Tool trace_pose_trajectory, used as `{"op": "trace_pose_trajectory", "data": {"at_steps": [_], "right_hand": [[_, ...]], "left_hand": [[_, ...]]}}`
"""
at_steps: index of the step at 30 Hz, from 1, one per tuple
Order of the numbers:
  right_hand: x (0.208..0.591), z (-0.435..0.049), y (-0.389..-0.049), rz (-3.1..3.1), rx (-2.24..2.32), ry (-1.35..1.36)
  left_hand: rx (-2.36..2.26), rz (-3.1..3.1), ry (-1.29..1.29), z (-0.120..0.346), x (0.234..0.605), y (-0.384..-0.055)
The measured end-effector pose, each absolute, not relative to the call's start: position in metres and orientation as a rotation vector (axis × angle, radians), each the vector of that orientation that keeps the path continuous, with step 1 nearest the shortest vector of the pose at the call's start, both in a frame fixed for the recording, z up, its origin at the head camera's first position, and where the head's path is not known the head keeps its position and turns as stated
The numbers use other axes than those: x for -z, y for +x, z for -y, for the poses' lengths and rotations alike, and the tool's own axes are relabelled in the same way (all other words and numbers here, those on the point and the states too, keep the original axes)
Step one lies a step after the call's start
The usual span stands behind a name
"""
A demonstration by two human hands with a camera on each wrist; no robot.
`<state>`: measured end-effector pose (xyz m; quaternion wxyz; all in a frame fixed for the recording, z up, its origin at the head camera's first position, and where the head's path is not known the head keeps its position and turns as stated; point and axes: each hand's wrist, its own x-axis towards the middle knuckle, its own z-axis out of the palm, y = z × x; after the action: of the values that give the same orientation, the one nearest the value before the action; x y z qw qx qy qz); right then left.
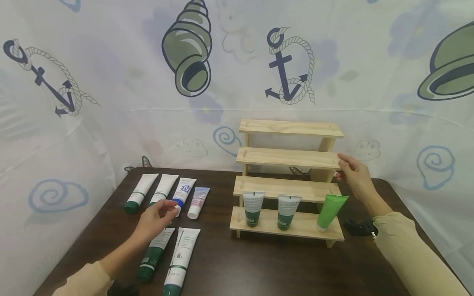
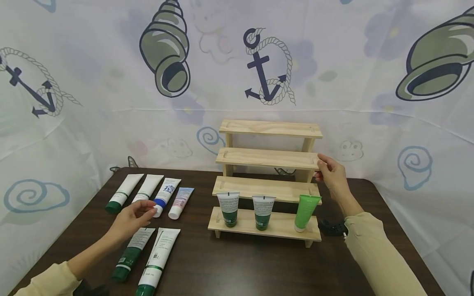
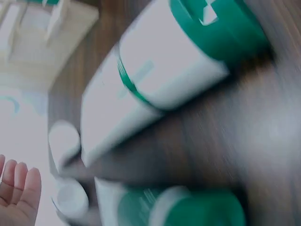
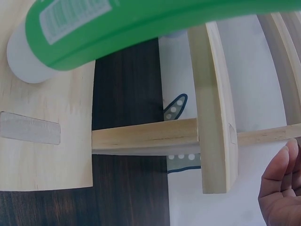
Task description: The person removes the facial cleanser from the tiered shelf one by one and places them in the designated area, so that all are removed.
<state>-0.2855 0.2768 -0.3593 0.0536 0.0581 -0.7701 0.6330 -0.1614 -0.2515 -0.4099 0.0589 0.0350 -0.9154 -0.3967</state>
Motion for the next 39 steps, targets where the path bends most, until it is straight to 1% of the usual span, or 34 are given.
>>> {"op": "trace_pose_trajectory", "data": {"at_steps": [9,19,27,39], "right_hand": [[0.359,-0.276,-0.285,2.333,-1.939,0.165],[0.359,-0.277,-0.285,2.32,-1.951,0.164],[0.358,-0.276,-0.285,2.341,-1.916,0.163],[0.357,-0.274,-0.284,2.361,-1.896,0.15]], "left_hand": [[1.452,2.71,-0.17,0.192,0.393,-0.164],[1.653,2.587,-0.403,0.142,0.383,-0.173],[1.703,2.506,-0.529,0.119,0.381,-0.181],[1.72,2.456,-0.643,0.099,0.38,-0.191]]}}
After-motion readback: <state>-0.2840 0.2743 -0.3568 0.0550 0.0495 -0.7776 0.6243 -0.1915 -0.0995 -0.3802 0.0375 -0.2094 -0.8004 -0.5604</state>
